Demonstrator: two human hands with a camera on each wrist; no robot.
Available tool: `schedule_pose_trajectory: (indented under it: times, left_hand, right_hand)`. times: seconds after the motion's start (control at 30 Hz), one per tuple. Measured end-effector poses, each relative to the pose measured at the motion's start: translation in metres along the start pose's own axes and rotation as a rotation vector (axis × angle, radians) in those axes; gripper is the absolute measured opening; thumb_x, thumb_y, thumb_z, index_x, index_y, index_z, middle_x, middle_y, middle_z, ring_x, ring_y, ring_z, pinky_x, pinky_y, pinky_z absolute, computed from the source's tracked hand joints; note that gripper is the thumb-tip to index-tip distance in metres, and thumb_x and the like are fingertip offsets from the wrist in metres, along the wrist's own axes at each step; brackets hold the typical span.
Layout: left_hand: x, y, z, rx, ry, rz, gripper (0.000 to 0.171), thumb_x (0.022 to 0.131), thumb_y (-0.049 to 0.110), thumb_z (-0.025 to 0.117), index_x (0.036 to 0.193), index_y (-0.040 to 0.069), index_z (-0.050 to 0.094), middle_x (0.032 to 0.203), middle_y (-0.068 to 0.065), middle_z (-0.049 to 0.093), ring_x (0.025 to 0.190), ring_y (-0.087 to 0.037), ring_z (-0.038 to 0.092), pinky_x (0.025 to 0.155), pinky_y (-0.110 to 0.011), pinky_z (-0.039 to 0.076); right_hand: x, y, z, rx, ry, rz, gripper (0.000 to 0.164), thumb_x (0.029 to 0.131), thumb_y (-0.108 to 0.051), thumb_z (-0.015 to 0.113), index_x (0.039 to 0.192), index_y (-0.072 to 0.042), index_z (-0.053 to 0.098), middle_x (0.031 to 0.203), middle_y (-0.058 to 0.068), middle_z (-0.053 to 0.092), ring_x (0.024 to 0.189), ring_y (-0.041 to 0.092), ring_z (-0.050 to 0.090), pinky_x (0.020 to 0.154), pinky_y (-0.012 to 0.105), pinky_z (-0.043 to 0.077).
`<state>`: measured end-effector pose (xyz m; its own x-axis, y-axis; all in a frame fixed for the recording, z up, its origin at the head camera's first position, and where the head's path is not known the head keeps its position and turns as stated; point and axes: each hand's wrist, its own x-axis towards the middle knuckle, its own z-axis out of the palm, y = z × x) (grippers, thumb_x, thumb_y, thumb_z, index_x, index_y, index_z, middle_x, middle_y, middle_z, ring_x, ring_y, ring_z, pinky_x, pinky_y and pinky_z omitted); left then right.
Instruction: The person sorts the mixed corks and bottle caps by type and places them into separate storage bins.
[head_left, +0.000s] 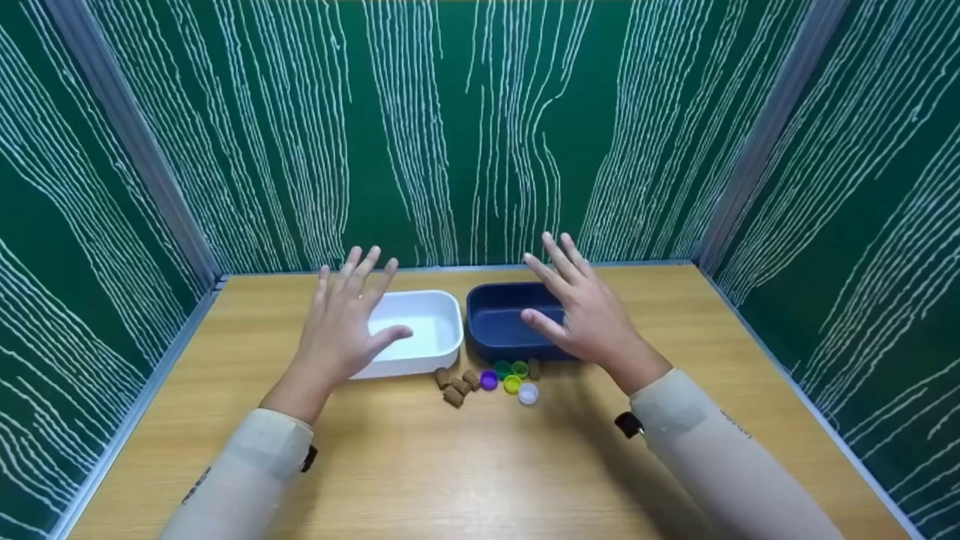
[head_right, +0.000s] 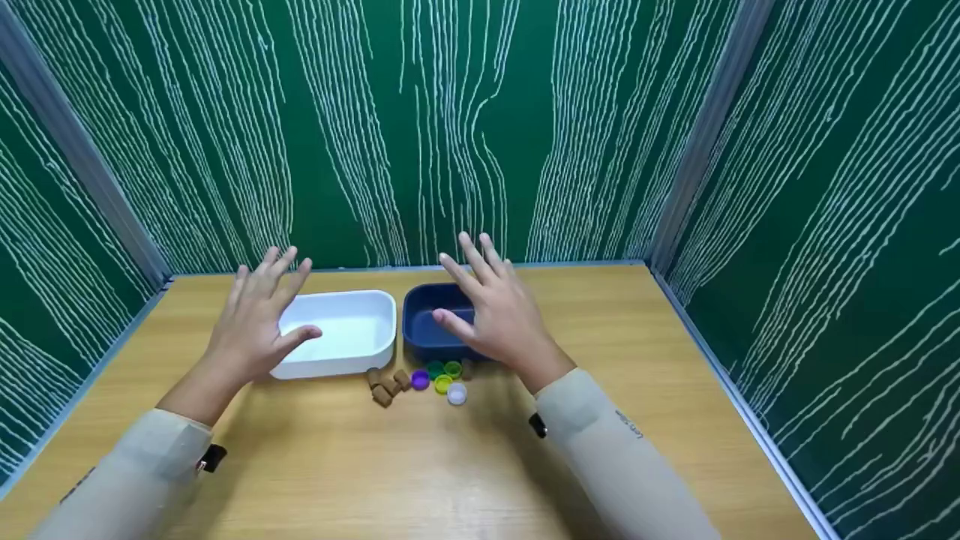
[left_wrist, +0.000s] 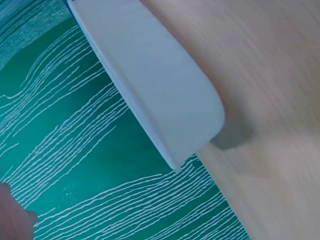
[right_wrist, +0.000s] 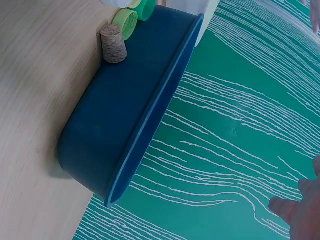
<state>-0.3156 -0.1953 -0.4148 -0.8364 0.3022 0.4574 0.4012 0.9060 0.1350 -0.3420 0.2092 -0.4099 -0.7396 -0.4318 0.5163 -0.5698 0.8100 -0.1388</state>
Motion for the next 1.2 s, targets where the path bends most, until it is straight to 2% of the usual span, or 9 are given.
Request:
schedule_pose_trajectory:
  times: [0.3, 0.53, 0.77, 0.97, 1.07, 1.2]
  left_hand:
    - [-0.005, -0.009, 0.010, 0.037, -0.033, -0.011, 0.104, 0.098, 0.095, 0.045, 0.182, 0.040, 0.018, 0.193, -0.001, 0.015, 0.181, -0.034, 0.006, 0.143, -0.072, 0.001]
    - [-0.011, -0.025, 0.018, 0.007, -0.083, -0.103, 0.106, 0.097, 0.093, 0.052, 0.182, 0.035, 0.026, 0.193, -0.005, 0.015, 0.180, -0.037, 0.005, 0.142, -0.073, 0.006]
    - [-0.019, -0.049, 0.030, 0.018, -0.133, -0.200, 0.111, 0.095, 0.095, 0.053, 0.180, 0.025, 0.034, 0.191, -0.013, 0.023, 0.176, -0.044, 0.016, 0.138, -0.078, 0.019]
    - [-0.022, -0.067, 0.041, -0.046, -0.210, -0.295, 0.117, 0.094, 0.097, 0.052, 0.180, 0.020, 0.035, 0.186, -0.020, 0.031, 0.172, -0.049, 0.023, 0.136, -0.080, 0.023]
    - [-0.023, -0.074, 0.043, -0.083, -0.253, -0.340, 0.120, 0.093, 0.096, 0.057, 0.180, 0.017, 0.034, 0.184, -0.023, 0.032, 0.169, -0.050, 0.026, 0.136, -0.079, 0.026]
    - [-0.022, -0.082, 0.043, -0.112, -0.298, -0.387, 0.126, 0.089, 0.097, 0.062, 0.179, 0.013, 0.034, 0.182, -0.025, 0.034, 0.164, -0.049, 0.031, 0.133, -0.079, 0.031]
  right_hand:
    - [-0.012, 0.001, 0.015, -0.012, -0.073, 0.024, 0.085, 0.108, -0.074, 0.058, 0.180, -0.035, 0.033, 0.193, -0.001, 0.012, 0.179, 0.039, 0.011, 0.138, 0.074, 0.025]
    - [-0.018, 0.000, 0.025, -0.026, -0.159, 0.051, 0.085, 0.108, -0.073, 0.060, 0.179, -0.034, 0.036, 0.192, 0.000, 0.020, 0.179, 0.038, 0.014, 0.139, 0.073, 0.023]
    - [-0.024, 0.001, 0.032, 0.003, -0.299, 0.139, 0.079, 0.107, -0.069, 0.065, 0.175, -0.035, 0.045, 0.191, -0.002, 0.022, 0.180, 0.036, 0.009, 0.142, 0.070, 0.018]
    - [-0.029, 0.003, 0.036, 0.006, -0.334, 0.194, 0.076, 0.104, -0.066, 0.071, 0.170, -0.032, 0.054, 0.189, 0.002, 0.030, 0.177, 0.040, 0.022, 0.136, 0.075, 0.028]
    - [-0.030, 0.003, 0.038, 0.018, -0.344, 0.222, 0.074, 0.103, -0.063, 0.075, 0.168, -0.031, 0.057, 0.189, 0.004, 0.030, 0.174, 0.045, 0.028, 0.130, 0.078, 0.036]
    - [-0.031, 0.003, 0.040, 0.065, -0.355, 0.268, 0.072, 0.103, -0.060, 0.078, 0.166, -0.032, 0.059, 0.189, 0.005, 0.029, 0.172, 0.048, 0.028, 0.127, 0.078, 0.040]
